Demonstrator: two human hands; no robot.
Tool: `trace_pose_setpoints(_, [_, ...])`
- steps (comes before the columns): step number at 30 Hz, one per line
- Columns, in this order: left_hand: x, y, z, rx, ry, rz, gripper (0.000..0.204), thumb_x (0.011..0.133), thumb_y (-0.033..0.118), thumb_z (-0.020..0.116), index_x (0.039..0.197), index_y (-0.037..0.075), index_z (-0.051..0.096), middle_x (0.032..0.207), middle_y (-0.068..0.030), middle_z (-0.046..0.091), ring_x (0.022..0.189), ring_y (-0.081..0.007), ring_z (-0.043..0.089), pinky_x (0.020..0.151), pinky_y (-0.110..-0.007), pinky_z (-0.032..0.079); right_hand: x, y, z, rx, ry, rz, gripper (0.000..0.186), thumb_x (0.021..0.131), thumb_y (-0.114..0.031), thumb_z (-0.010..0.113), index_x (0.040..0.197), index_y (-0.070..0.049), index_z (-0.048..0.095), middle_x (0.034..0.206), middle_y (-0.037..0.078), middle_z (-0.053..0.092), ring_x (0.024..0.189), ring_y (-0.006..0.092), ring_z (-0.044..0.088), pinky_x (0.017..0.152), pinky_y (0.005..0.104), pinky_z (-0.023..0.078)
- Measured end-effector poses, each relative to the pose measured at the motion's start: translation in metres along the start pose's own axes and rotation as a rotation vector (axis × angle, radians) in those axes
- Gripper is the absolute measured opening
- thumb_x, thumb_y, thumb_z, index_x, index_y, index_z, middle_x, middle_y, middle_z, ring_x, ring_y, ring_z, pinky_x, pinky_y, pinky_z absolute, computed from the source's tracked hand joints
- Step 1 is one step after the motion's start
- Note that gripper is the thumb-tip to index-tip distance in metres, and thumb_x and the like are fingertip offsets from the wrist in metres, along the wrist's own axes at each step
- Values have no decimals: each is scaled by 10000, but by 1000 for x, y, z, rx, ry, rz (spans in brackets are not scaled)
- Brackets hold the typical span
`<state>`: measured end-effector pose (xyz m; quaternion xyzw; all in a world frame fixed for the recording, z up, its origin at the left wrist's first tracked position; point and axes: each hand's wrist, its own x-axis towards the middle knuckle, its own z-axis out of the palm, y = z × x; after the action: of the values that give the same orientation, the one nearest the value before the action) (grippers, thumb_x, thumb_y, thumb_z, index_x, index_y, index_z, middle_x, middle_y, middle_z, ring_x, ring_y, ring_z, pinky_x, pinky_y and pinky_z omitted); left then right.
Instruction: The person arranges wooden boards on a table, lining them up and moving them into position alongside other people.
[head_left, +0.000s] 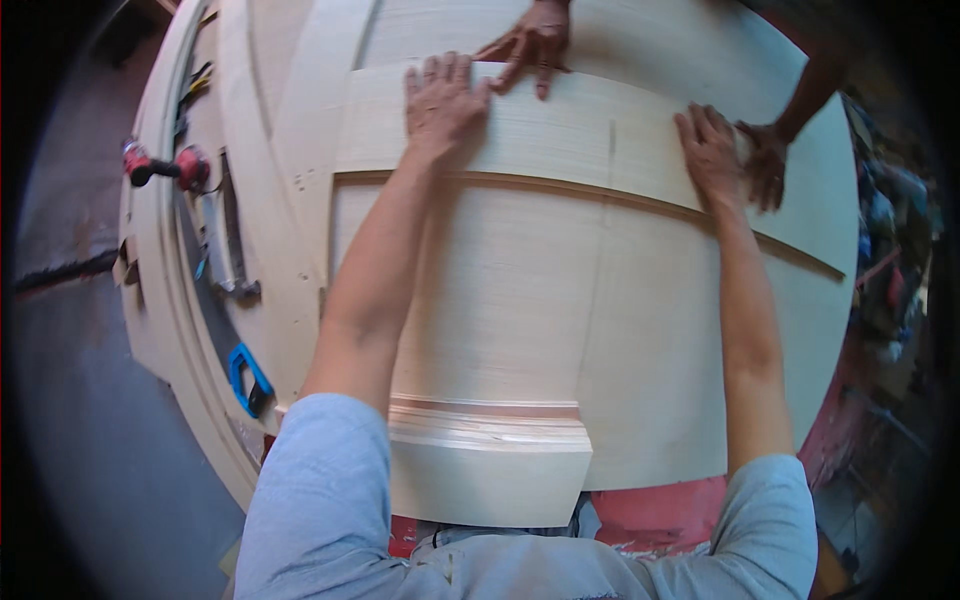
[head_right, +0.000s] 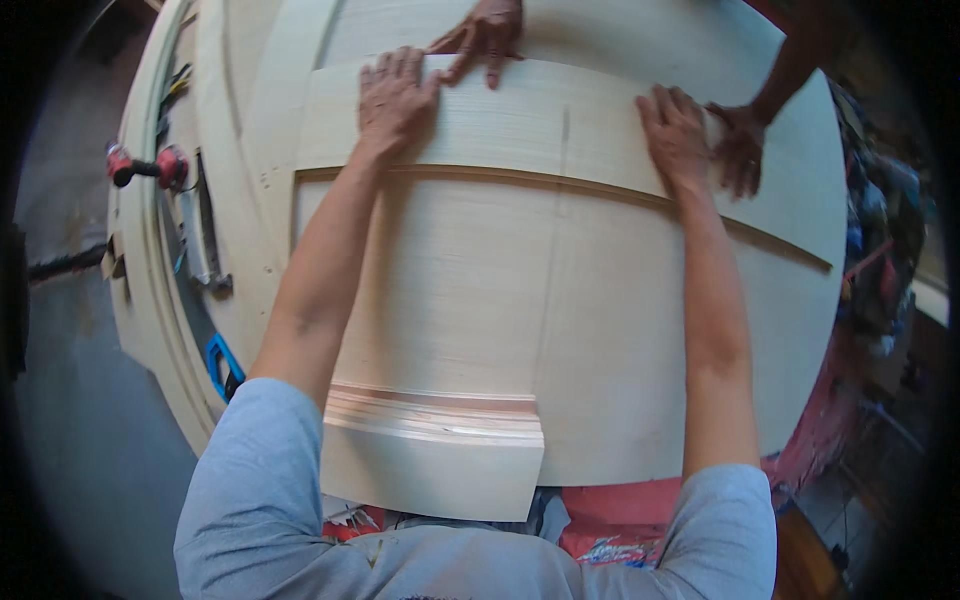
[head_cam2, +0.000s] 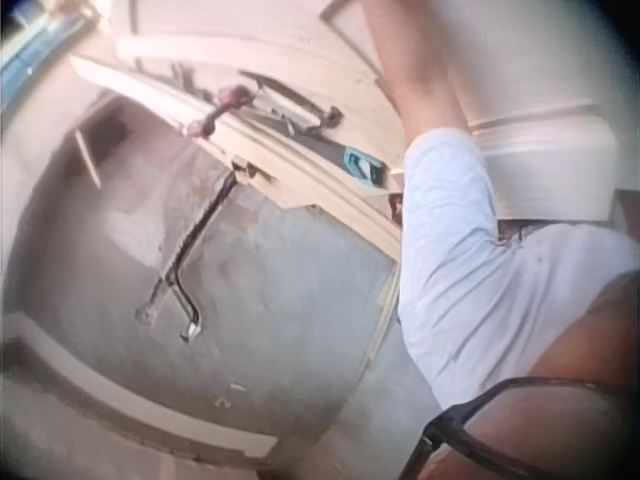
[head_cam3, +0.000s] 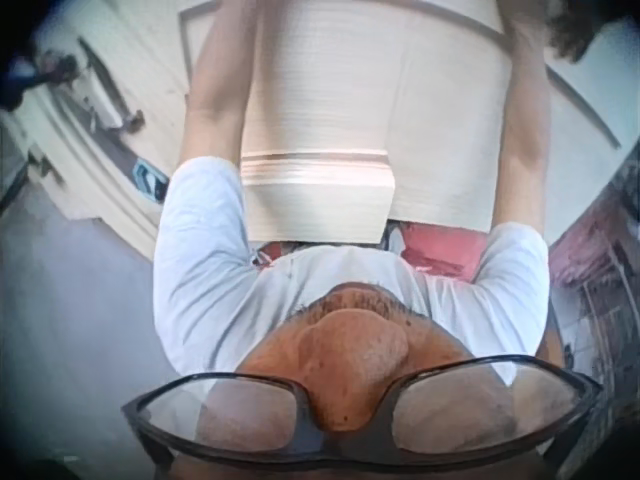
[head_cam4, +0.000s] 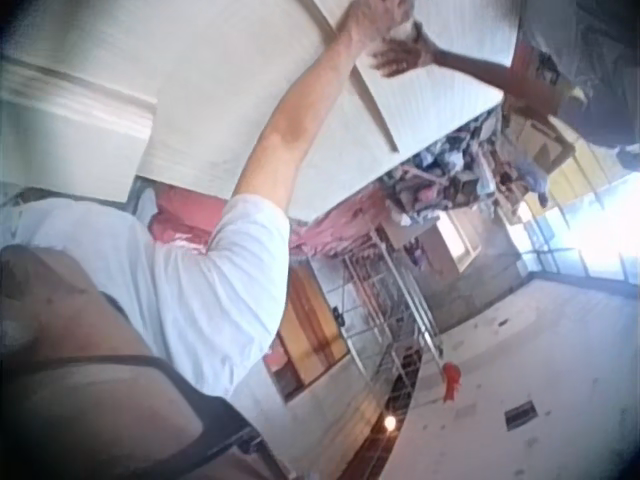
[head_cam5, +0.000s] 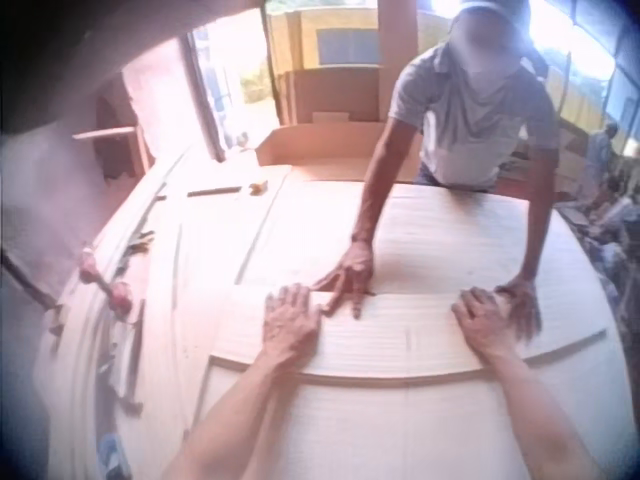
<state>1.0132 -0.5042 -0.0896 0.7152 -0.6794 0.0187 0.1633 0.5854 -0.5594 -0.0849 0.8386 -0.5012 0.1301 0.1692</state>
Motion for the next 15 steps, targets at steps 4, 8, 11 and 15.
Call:
trace_pose_setpoints(4, [-17, 3, -7, -32, 15, 26, 605, 1066, 453, 430, 1537, 76, 481, 1597, -122, 475, 1525, -325, 365, 1288, -541, 171, -13, -5, -10, 69, 59, 19, 447, 1042, -400, 611, 1327, -62, 678, 1293, 202, 667, 1255, 401, 598, 1096, 477, 471])
trace_pose_setpoints(8, [-30, 5, -11, -8, 33, 21, 604, 1064, 454, 439, 1531, 75, 491, 1590, -117, 481, 1514, -318, 376, 1281, -543, 182, -21, -14, -22, 157, 86, 85, 454, 1038, -401, 623, 1308, -42, 686, 1224, 177, 681, 1187, 379, 620, 1063, 459, 483])
trace_pose_setpoints(11, [-39, 5, -13, -17, 31, 19, 600, 1061, 457, 450, 1521, 75, 499, 1582, -118, 486, 1507, -317, 382, 1274, -549, 193, -27, -18, -29, 146, 109, 65, 446, 1028, -387, 643, 1299, -35, 690, 1210, 171, 684, 1179, 372, 623, 1049, 455, 487])
trace_pose_setpoints(15, [-52, 6, -16, -16, 50, 28, 592, 1056, 455, 463, 1509, 77, 509, 1575, -119, 490, 1498, -322, 391, 1266, -560, 206, -35, -21, -35, 150, 79, 50, 441, 1017, -378, 662, 1290, -34, 693, 1201, 169, 687, 1175, 370, 624, 1041, 454, 490])
